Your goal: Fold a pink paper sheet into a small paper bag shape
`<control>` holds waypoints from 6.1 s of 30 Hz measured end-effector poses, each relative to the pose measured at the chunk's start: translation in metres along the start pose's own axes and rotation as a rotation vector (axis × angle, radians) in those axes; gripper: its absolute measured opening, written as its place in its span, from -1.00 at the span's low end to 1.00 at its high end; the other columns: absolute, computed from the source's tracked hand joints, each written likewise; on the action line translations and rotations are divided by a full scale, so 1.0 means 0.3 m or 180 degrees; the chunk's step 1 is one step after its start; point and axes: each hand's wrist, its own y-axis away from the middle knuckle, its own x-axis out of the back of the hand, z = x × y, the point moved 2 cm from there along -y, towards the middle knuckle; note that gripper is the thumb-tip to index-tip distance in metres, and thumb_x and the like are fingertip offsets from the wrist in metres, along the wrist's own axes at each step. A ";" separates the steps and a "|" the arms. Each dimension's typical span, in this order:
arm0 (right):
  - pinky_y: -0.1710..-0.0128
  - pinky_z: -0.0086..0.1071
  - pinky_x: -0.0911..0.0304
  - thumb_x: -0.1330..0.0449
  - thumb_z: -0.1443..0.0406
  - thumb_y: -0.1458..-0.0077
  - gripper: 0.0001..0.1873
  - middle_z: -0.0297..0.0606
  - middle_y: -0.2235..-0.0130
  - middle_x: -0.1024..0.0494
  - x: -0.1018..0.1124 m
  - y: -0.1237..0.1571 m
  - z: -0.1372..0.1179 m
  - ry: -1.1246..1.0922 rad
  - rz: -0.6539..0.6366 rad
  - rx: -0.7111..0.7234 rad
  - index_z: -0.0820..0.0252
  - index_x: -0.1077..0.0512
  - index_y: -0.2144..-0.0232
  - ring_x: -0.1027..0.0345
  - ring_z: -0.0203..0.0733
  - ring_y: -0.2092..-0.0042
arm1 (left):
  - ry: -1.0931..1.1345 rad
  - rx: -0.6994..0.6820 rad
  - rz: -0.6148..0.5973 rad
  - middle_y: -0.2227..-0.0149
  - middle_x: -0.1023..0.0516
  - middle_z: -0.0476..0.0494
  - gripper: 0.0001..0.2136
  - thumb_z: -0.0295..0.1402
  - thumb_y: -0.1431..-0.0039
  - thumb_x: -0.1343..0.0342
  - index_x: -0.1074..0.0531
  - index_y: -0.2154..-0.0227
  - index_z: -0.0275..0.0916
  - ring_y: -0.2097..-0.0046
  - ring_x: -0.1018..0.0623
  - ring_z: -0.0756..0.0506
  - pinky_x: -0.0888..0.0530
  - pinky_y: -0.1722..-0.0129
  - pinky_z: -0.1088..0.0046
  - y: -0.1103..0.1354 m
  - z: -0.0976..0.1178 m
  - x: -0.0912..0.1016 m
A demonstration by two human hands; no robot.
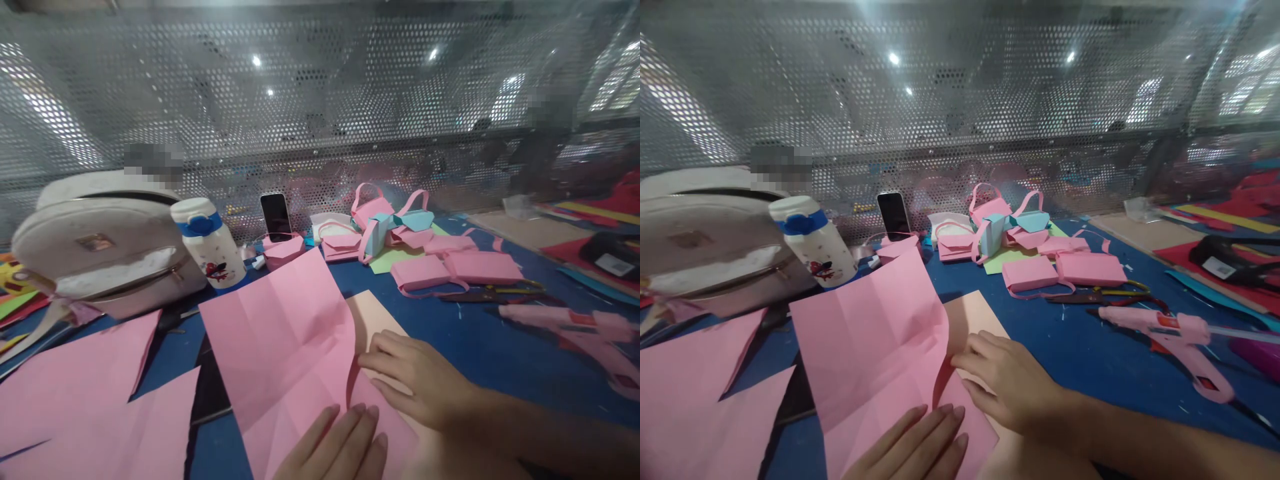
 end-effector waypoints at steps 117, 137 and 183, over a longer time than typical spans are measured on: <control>-0.11 -0.04 -0.28 -0.23 0.02 -0.09 -0.44 -0.12 -0.07 -0.50 0.159 0.132 0.025 -0.3754 0.1235 -0.1149 0.11 -0.32 -0.08 -0.39 0.04 -0.09 | 0.4293 0.4073 0.1316 0.39 -0.60 -0.14 -0.63 -0.11 0.09 -0.31 -0.54 0.33 -0.32 0.35 -0.56 -0.12 -0.45 0.32 0.44 -0.073 -0.223 0.070; -0.02 0.06 -0.33 -0.17 -0.06 -0.09 -0.43 -0.08 0.02 -0.55 0.063 0.153 0.041 -0.2693 0.1088 -0.0814 0.23 -0.41 0.01 -0.30 0.22 -0.14 | 0.3979 0.4092 0.1105 0.49 -0.55 -0.03 -0.74 -0.18 0.07 -0.30 -0.54 0.44 -0.31 0.42 -0.49 -0.06 -0.38 0.43 0.55 -0.029 -0.190 -0.004; 0.33 -0.34 -0.29 -0.16 -0.06 -0.07 -0.51 -0.21 0.32 -0.49 0.082 0.178 0.004 -0.2320 0.0790 -0.0865 0.30 -0.42 0.31 -0.35 -0.10 0.27 | 0.4395 0.3907 0.0713 0.08 -0.62 -0.22 -0.52 -0.01 0.19 -0.36 -0.64 0.24 -0.24 -0.07 -0.50 -0.34 -0.40 -0.07 0.27 -0.049 -0.209 0.002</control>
